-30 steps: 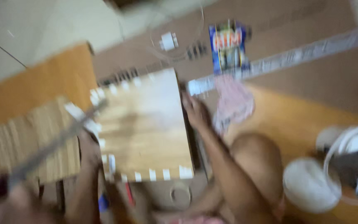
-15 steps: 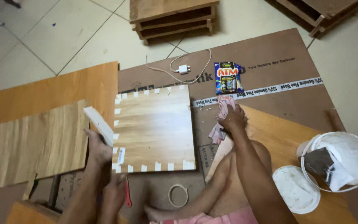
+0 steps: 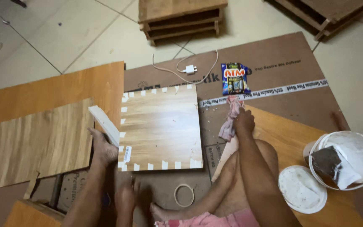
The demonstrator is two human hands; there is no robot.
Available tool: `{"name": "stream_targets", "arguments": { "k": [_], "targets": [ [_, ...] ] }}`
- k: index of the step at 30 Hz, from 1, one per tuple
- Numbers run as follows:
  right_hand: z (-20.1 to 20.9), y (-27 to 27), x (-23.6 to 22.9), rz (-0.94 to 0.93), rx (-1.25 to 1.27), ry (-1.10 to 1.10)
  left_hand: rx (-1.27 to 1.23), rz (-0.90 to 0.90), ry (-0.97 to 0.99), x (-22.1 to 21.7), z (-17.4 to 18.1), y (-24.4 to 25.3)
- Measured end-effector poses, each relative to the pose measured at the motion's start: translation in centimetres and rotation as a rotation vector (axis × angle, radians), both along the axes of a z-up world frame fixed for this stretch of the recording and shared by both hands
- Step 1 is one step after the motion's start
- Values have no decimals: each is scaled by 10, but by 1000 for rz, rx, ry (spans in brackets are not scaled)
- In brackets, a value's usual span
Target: The person applies masking tape to the edges of a wooden board, then uses a metal file to smooth the edges. After filing, the person wipes the board with a cloth and applies a white substance from a bucket onto the surface using a brush.
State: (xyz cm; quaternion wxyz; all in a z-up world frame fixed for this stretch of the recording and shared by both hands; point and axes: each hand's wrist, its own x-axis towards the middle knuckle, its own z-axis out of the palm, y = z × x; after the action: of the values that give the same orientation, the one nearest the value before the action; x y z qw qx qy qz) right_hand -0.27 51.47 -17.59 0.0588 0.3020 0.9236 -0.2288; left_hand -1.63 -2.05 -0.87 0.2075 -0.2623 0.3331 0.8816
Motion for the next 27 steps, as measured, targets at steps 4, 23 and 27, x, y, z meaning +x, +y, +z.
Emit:
{"name": "stream_targets", "arguments": {
  "k": [4,23,27],
  "targets": [
    [2,-8,17,16,-51,159,-67,-43,181,10,-35,-15],
    [-11,-129,36,-23,-623,484,-1997,-622,1034,-40,-103,274],
    [-7,-123,33,-82,-751,423,-1991,-581,1075,-69,-109,281]
  ]
}}
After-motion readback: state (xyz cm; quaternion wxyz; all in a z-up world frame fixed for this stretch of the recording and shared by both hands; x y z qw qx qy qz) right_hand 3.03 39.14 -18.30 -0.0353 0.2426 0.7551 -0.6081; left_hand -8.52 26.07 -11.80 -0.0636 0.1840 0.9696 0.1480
